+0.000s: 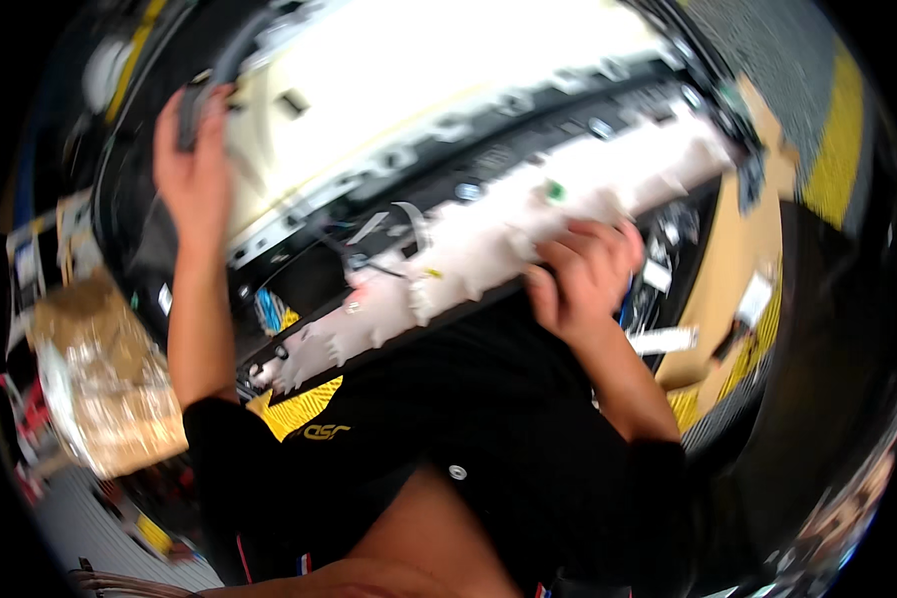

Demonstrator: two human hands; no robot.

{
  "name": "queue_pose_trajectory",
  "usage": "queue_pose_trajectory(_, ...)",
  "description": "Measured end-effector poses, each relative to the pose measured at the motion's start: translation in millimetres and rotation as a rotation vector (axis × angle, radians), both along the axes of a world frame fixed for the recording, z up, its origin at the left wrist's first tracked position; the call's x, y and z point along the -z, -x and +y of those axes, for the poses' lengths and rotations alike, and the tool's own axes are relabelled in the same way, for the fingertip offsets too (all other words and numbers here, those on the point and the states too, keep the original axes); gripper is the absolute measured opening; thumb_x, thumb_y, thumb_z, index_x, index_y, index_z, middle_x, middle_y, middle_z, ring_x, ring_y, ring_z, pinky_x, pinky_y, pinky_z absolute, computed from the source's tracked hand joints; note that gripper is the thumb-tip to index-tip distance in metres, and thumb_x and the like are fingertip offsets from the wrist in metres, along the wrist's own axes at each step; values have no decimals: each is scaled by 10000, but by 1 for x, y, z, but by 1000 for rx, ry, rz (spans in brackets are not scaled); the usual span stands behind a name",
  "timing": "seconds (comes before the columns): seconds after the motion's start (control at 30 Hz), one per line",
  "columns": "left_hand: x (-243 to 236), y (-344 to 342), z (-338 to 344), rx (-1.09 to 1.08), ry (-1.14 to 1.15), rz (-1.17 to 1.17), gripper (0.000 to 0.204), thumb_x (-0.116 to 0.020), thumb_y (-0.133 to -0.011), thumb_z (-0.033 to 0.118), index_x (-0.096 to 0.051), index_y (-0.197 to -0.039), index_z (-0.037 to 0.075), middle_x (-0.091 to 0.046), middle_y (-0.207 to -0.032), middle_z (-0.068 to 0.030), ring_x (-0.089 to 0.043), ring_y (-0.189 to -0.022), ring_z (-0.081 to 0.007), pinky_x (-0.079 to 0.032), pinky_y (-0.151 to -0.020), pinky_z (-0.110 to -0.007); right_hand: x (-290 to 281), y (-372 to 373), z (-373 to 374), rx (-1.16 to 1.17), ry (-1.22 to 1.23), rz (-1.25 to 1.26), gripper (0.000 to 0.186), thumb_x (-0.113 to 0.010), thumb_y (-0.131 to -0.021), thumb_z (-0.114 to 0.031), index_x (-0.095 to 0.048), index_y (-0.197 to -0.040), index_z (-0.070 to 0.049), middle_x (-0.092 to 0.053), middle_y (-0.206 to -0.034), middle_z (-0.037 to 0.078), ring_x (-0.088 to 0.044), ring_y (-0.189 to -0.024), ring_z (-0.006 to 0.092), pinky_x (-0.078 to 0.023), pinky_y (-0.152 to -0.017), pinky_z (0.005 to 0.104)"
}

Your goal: The person prepares electrical components from a package and installs them onto the interior side of a car door panel by connecting wires and mounting a small control module.

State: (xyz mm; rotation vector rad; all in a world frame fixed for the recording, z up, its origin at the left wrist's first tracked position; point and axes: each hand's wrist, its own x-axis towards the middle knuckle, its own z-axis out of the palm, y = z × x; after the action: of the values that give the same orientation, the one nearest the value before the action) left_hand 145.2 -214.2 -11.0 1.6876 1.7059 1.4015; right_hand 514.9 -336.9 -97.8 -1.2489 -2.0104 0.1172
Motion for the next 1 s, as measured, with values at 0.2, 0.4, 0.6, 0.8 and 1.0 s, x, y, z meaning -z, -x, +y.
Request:
queue_pose_trajectory(0.2, 40, 32, 12, -103, 49, 247, 395, -631, -1015, 131, -546, -1339, -78, -651, -1284, -182, -629, -1129, -229, -496, -1013, -348, 4, 6, -7, -91, 23, 170, 360, -734, -824, -433, -606, -863, -99, -589, -929, 71, -601, -1015, 282, -398, -1027, 495)
queue_pose_trajectory(0.4, 34, 10, 22, -143, 253, 477, 512, -610, -1035, 253, -509, -1391, -101, -646, -1329, -180, -613, -1190, -221, -456, -1036, -319, 17, 1, -9, -72, -128, 339, 304, -736, -828, -325, -643, -986, -82, -623, -1053, 97, -587, -1113, 304, -430, -1084, 485)
queue_pose_trajectory(0.6, 33, 2, 13, -167, 267, 618, 744, -643, -986, 413, -445, -1422, -157, -587, -1390, -254, -578, -1243, -304, -423, -1073, -364, 88, -70, -68, 456, 211, 512, 216, -728, -815, -110, -686, -1025, -85, -682, -1082, 103, -629, -1063, 330, -510, -916, 428)
queue_pose_trajectory(0.8, 29, -9, -2, -238, 276, 631, 737, -668, -959, 432, -483, -1424, -109, -582, -1385, -283, -589, -1242, -359, -439, -1063, -391, 264, -101, -275, 1112, 998, 405, 192, -596, -964, -210, -710, -1078, -106, -726, -1001, 156, -702, -906, 371, -561, -797, 452)
queue_pose_trajectory(1.0, 34, -17, -4, -216, 222, 546, 492, -654, -990, 332, -618, -1291, -56, -668, -1278, -206, -647, -1115, -291, -485, -977, -371, 287, -92, -304, 989, 951, 273, 161, -614, -944, -201, -724, -1048, -149, -728, -996, 106, -699, -873, 352, -571, -748, 457)
